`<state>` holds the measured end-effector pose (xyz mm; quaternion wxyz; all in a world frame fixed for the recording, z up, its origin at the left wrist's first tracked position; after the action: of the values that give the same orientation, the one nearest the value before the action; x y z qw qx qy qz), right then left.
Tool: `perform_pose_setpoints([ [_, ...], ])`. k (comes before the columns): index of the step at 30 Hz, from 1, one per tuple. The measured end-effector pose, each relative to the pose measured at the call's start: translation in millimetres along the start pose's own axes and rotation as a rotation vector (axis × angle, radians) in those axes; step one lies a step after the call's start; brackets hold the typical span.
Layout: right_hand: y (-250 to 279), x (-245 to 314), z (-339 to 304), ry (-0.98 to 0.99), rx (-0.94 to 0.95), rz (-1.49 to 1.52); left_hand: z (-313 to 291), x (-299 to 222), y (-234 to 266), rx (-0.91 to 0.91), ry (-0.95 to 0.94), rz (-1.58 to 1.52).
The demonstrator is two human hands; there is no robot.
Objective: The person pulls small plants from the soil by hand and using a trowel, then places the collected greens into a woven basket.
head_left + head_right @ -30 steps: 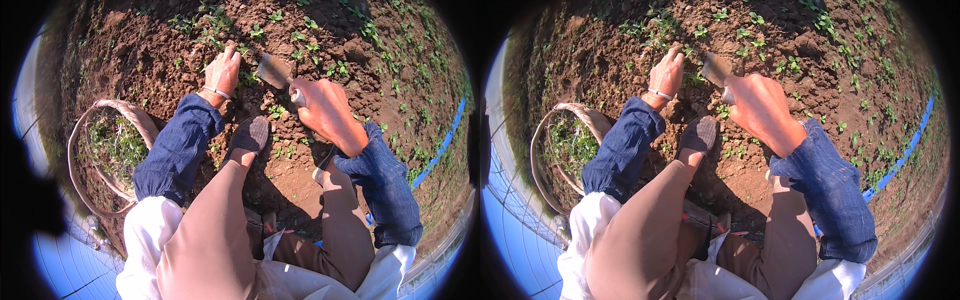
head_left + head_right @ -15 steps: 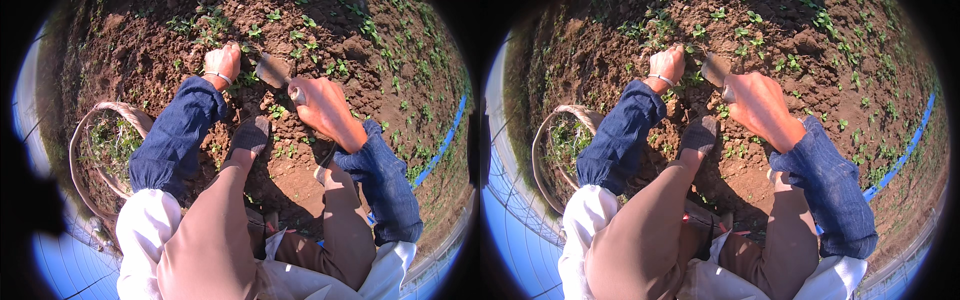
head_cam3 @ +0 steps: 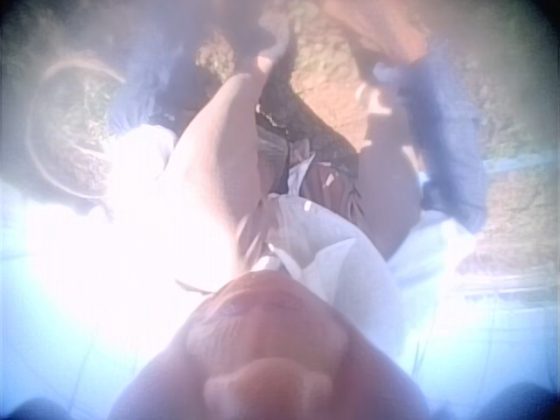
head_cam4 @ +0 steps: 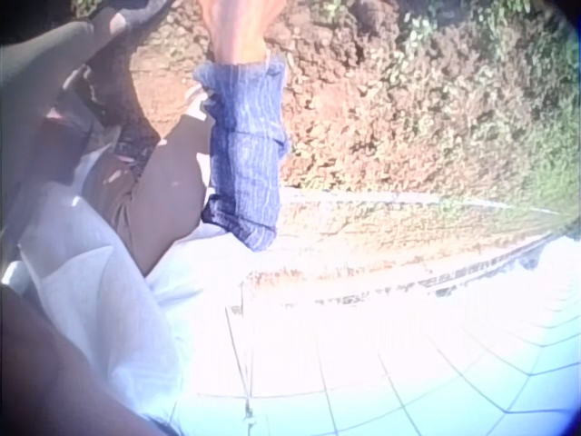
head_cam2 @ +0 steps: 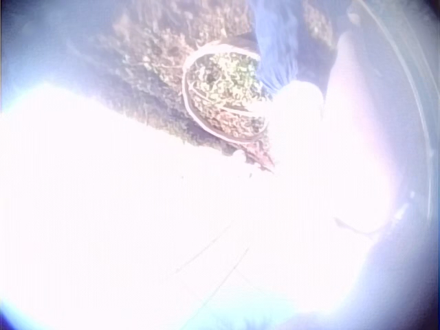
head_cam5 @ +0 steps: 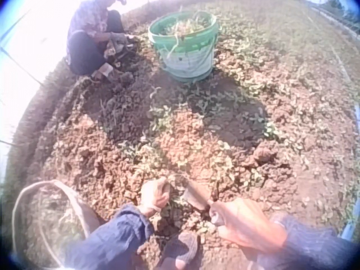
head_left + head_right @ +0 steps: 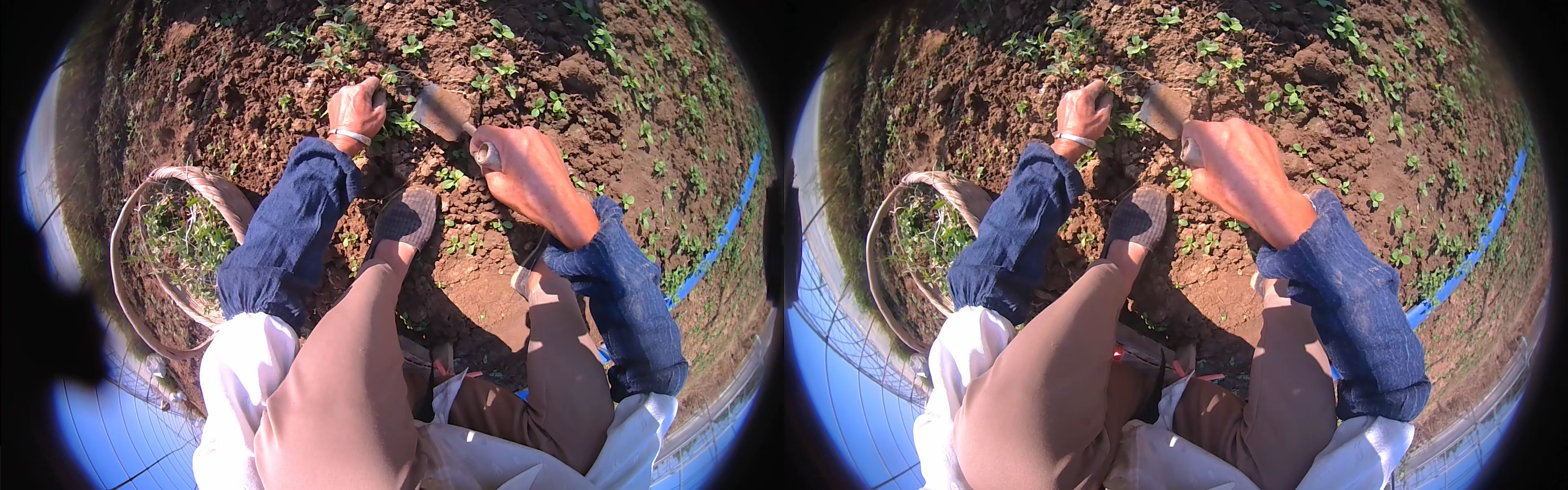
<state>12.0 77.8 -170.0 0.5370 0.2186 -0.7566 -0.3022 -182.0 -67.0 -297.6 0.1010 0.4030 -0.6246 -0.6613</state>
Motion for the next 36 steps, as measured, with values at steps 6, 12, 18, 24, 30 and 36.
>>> perform_pose_setpoints([
  [6,-0.1,-4.2,-1.9,-0.005,-0.009,-0.016,-21.7,5.6,17.1,-0.027,0.095,-0.216],
  [12,-3.0,-3.7,-2.7,0.002,-0.014,-0.016,-40.9,30.5,38.0,-0.234,0.276,-0.425],
  [18,-0.8,1.6,-1.6,0.013,-0.014,-0.037,-13.6,-2.7,11.7,-0.109,0.051,-0.131],
  [24,-0.1,1.8,-1.9,0.029,-0.055,-0.026,-3.5,-10.9,-6.9,-0.027,0.134,0.062],
  [30,1.6,1.7,-2.7,0.011,-0.018,-0.04,4.5,28.9,-26.3,-0.013,0.279,-0.25],
  [36,0.1,-0.6,-3.6,0.009,-0.002,-0.034,8.2,31.3,-31.2,0.023,0.332,-0.261],
])
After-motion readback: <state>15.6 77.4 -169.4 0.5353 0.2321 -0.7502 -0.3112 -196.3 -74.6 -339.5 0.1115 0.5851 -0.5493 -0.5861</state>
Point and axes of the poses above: each hand's wrist, its own z-axis towards the middle knuckle, its own y-axis out of the back of the hand, x = y × z, the point moved 5 cm from there along z, towards the middle knuckle, and after that the axes turned 4 degrees about -z, right-handed, at the moved point
